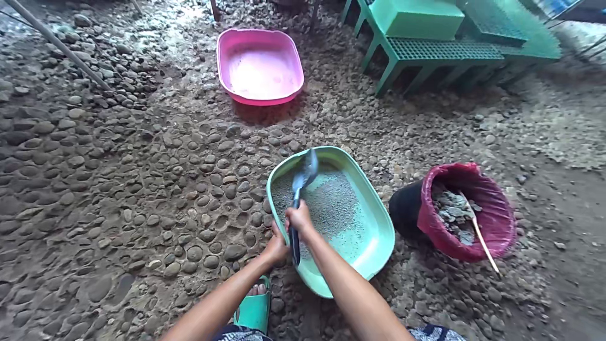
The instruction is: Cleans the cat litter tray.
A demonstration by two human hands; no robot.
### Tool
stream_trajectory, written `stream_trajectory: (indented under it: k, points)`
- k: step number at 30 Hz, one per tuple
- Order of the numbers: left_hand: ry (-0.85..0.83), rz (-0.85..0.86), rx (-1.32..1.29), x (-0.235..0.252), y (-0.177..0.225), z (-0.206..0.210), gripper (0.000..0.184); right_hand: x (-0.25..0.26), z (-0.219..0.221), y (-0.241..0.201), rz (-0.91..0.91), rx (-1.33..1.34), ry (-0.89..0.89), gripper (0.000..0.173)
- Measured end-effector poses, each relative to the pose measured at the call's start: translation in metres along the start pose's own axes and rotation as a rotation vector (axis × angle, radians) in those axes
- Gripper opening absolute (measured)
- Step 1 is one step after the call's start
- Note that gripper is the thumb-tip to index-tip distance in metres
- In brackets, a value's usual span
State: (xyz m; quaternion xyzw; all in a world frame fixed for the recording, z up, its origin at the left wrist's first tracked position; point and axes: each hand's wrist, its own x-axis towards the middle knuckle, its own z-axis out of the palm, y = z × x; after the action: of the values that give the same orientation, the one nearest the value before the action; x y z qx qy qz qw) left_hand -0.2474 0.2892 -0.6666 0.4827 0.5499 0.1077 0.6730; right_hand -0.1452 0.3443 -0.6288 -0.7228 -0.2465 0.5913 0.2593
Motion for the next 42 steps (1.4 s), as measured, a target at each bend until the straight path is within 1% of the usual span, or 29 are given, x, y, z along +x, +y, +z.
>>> stream_trajectory:
  k: [1, 2, 4, 5, 7, 8, 9, 10, 11, 12, 13, 15, 17, 18, 20, 21, 22, 23, 24, 25, 27, 28, 29, 30, 31, 34, 36, 38, 42]
  points:
    - [0.031, 0.069, -0.065, -0.001, -0.009, 0.003, 0.050, -0.016, 0.003, 0.009, -0.001, -0.072, -0.052, 0.050]
    - [0.040, 0.104, -0.144, -0.005, -0.014, 0.004, 0.028, -0.030, 0.006, 0.017, 0.011, -0.130, -0.110, 0.046]
    - [0.043, 0.063, -0.085, -0.013, -0.005, 0.004, 0.023, -0.041, 0.006, 0.019, 0.053, -0.138, -0.171, 0.043]
    - [0.019, 0.043, 0.017, -0.011, 0.000, 0.000, 0.039, -0.034, 0.002, 0.012, 0.068, -0.099, -0.161, 0.043]
    - [-0.011, -0.059, 0.077, -0.001, 0.007, 0.000, 0.104, -0.010, -0.006, 0.002, 0.074, -0.018, -0.086, 0.044]
    - [0.004, -0.078, 0.058, 0.003, 0.008, 0.000, 0.118, -0.001, -0.008, 0.000, 0.067, 0.005, -0.058, 0.046]
    - [-0.002, -0.071, 0.036, 0.006, 0.005, 0.000, 0.117, 0.002, -0.009, 0.001, 0.052, -0.007, -0.055, 0.047]
    - [-0.021, -0.051, 0.025, 0.007, 0.000, -0.001, 0.099, -0.003, -0.010, 0.007, 0.040, -0.057, -0.080, 0.048]
    - [-0.012, -0.022, -0.002, 0.007, -0.005, 0.000, 0.061, -0.014, -0.010, 0.015, 0.038, -0.115, -0.125, 0.050]
    - [0.009, -0.012, -0.083, 0.006, -0.008, 0.003, 0.036, -0.027, -0.009, 0.023, 0.043, -0.174, -0.186, 0.051]
    - [-0.008, -0.016, -0.125, 0.006, -0.009, 0.004, 0.044, -0.038, -0.009, 0.027, 0.056, -0.211, -0.232, 0.049]
    - [-0.046, 0.025, 0.022, 0.000, -0.007, 0.002, 0.039, -0.038, -0.012, 0.023, 0.070, -0.166, -0.221, 0.044]
    - [-0.032, -0.013, 0.094, -0.001, 0.004, 0.003, 0.098, -0.014, -0.014, -0.001, 0.064, 0.001, -0.104, 0.041]
    - [0.000, -0.060, 0.091, -0.004, 0.012, 0.005, 0.114, 0.000, -0.015, -0.013, 0.062, 0.095, -0.040, 0.039]
    - [0.001, -0.092, 0.085, -0.004, 0.013, 0.007, 0.119, 0.010, -0.012, -0.022, 0.073, 0.157, 0.021, 0.041]
    - [-0.011, -0.033, 0.082, -0.002, 0.003, 0.006, 0.111, 0.002, -0.007, -0.016, 0.072, 0.108, 0.004, 0.041]
    - [-0.006, 0.072, 0.067, -0.002, -0.013, 0.006, 0.090, -0.013, 0.001, -0.007, 0.081, 0.048, -0.038, 0.044]
    - [0.016, 0.181, -0.016, -0.008, -0.026, 0.007, 0.057, -0.033, 0.009, 0.002, 0.103, 0.005, -0.093, 0.048]
    - [-0.015, 0.219, -0.120, -0.016, -0.033, 0.006, 0.036, -0.049, 0.016, 0.009, 0.129, -0.023, -0.144, 0.051]
    - [-0.022, 0.207, -0.203, -0.023, -0.028, 0.006, 0.028, -0.056, 0.020, 0.010, 0.151, -0.025, -0.165, 0.050]
    - [0.076, 0.186, -0.194, -0.022, -0.011, 0.010, 0.035, -0.043, 0.019, -0.002, 0.157, 0.052, -0.107, 0.041]
    - [0.106, 0.163, -0.134, -0.014, -0.007, 0.010, 0.048, -0.028, 0.016, -0.016, 0.143, 0.098, -0.051, 0.037]
    - [0.094, 0.107, -0.063, -0.008, -0.003, 0.010, 0.079, -0.013, 0.010, -0.029, 0.137, 0.132, -0.001, 0.036]
    - [0.079, 0.030, -0.001, -0.006, -0.002, 0.011, 0.101, 0.002, 0.001, -0.040, 0.150, 0.166, 0.046, 0.036]
    - [0.074, -0.017, 0.041, -0.003, -0.006, 0.012, 0.110, 0.017, -0.008, -0.048, 0.156, 0.201, 0.096, 0.034]
    - [0.064, -0.052, 0.045, 0.000, -0.012, 0.013, 0.112, 0.043, -0.034, -0.060, 0.166, 0.271, 0.202, 0.027]
    - [0.046, -0.054, 0.017, 0.001, -0.014, 0.010, 0.111, 0.040, -0.045, -0.058, 0.157, 0.243, 0.242, 0.029]
    - [0.044, -0.062, -0.002, 0.001, -0.017, 0.004, 0.110, 0.025, -0.065, -0.045, 0.121, 0.005, 0.283, 0.040]
    - [0.050, -0.121, -0.013, -0.004, -0.011, -0.010, 0.114, -0.021, -0.115, -0.029, 0.210, -0.911, 0.272, 0.062]
